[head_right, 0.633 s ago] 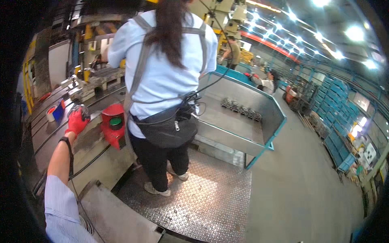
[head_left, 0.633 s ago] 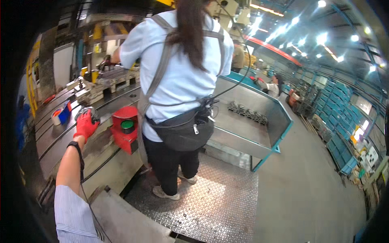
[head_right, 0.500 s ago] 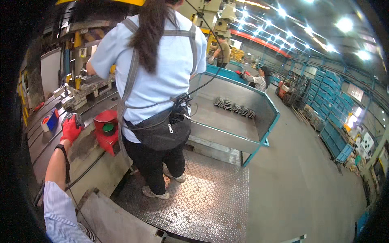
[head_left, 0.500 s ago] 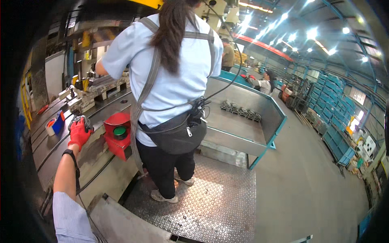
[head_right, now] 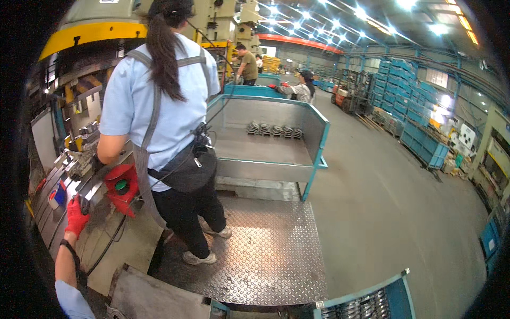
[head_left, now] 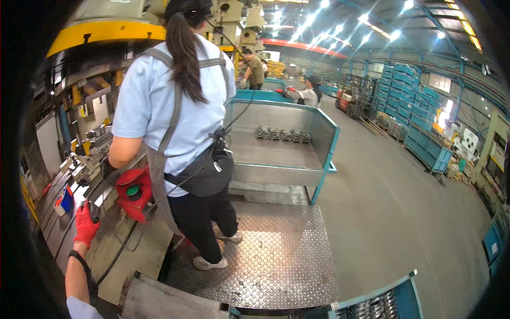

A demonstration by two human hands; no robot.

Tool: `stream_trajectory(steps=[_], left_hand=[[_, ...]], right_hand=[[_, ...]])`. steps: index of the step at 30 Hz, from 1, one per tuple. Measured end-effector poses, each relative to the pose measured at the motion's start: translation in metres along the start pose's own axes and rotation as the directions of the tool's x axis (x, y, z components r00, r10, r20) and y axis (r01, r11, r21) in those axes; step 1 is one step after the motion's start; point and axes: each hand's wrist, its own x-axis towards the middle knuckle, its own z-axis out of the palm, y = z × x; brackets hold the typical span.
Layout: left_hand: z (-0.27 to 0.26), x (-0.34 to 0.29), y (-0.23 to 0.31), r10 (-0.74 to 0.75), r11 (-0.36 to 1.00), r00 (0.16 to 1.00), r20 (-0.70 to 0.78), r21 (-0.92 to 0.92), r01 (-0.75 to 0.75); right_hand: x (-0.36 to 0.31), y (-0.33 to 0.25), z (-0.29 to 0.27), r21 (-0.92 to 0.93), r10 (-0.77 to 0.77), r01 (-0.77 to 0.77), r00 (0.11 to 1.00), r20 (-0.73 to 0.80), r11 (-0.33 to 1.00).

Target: Inspecting and organizing circular metal components on a work table in a fabrication facility.

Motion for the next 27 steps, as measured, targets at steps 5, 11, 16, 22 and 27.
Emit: stream_trajectory(steps=[5, 11, 16, 22, 27], left_hand=[[-0.044, -0.026, -0.005, -0.114, 0.866, 0.993, -0.022, -0.492, 0.088], [-0.120, -0.103, 0.077, -0.375, 0.476, 0.902, 0.211, -0.791, 0.384], [-0.153, -0.208, 0.124, -0.397, 0.221, 0.760, 0.515, -0.750, 0.623], [-0.156, -0.331, 0.177, -0.239, -0.153, 0.443, 0.864, -0.484, 0.862], [-0.153, -0.417, 0.201, -0.081, -0.400, 0.203, 0.976, -0.219, 0.890]], right_hand=[[0.003, -0.005, 0.002, 0.135, 0.027, -0.012, 0.993, -0.112, 0.991], [0.006, 0.089, 0.081, -0.055, -0.114, 0.108, 0.987, -0.116, 0.993], [0.012, 0.053, 0.059, 0.315, -0.013, 0.036, 0.997, -0.075, 0.949], [0.025, 0.015, 0.041, 0.246, -0.117, 0.100, 0.992, 0.056, 0.964], [0.021, -0.051, 0.005, 0.145, -0.291, 0.269, 0.943, 0.164, 0.952]])
